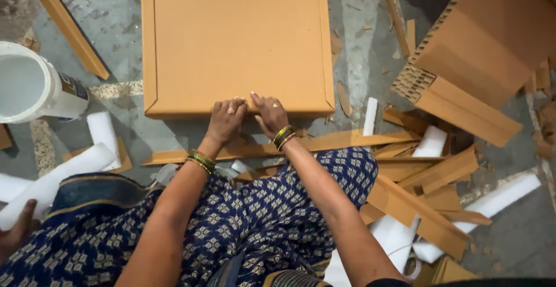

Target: The person sits on the floor and assembles a flat cardboard box by folding the flaps and securing the edges. They use their hands to press the seams and occasionally insert white foam strips into the box's edges for reinforcement.

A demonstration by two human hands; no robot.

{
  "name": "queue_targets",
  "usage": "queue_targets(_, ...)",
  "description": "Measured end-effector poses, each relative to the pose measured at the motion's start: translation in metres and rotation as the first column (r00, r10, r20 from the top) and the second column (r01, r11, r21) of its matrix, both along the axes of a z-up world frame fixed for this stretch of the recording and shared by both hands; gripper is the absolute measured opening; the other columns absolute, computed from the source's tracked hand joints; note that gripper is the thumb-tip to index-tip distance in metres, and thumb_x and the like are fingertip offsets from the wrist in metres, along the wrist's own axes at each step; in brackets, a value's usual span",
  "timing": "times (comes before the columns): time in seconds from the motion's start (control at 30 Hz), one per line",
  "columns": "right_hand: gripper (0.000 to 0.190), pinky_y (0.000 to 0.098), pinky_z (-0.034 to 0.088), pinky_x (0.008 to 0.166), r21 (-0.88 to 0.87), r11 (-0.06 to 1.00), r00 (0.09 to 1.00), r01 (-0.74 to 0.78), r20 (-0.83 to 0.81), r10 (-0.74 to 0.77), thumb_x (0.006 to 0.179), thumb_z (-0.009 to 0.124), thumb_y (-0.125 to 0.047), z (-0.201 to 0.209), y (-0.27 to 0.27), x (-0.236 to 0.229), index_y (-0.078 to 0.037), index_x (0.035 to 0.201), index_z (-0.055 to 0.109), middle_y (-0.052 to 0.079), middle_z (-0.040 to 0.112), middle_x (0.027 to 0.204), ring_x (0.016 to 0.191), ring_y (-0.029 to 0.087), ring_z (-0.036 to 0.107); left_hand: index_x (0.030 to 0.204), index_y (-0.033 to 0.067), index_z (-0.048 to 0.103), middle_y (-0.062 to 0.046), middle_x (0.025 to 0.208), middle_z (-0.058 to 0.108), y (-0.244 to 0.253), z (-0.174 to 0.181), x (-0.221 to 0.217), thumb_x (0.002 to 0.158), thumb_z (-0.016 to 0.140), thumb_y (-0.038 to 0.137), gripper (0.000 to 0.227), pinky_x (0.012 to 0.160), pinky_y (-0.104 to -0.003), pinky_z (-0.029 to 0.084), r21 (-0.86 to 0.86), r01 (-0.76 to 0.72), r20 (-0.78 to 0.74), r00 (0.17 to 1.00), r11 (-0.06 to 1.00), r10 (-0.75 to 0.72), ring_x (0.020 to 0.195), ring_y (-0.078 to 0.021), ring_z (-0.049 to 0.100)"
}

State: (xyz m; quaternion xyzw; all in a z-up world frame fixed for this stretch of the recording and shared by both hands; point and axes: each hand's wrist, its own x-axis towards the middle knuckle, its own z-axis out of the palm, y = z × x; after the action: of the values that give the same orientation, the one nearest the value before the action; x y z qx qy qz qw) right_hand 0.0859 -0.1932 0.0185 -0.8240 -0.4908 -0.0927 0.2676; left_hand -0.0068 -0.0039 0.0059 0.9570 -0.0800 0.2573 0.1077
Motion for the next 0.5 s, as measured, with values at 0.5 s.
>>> queue_targets(0.5, 0.078, 0.0436, 0.049, 0.110, 0.061, 0.998, 0.975, 0.034, -0.223, -0.020, 0.089, 0.077, -0.011, 0.010, -0.008, -0.006, -0.010, 0.158, 0.040, 0.011, 0.064, 0.137, 0.126, 0.033, 0.061, 0.129, 0.0084, 0.061, -0.007, 0.130, 0.060, -0.005, 0.019, -0.011, 0.076, 0.069, 0.010, 0.053, 0.102, -0.045, 0.042, -0.169, -0.011, -0.104, 0.995, 0.985, -0.007, 0.120, -0.0276, 0.056)
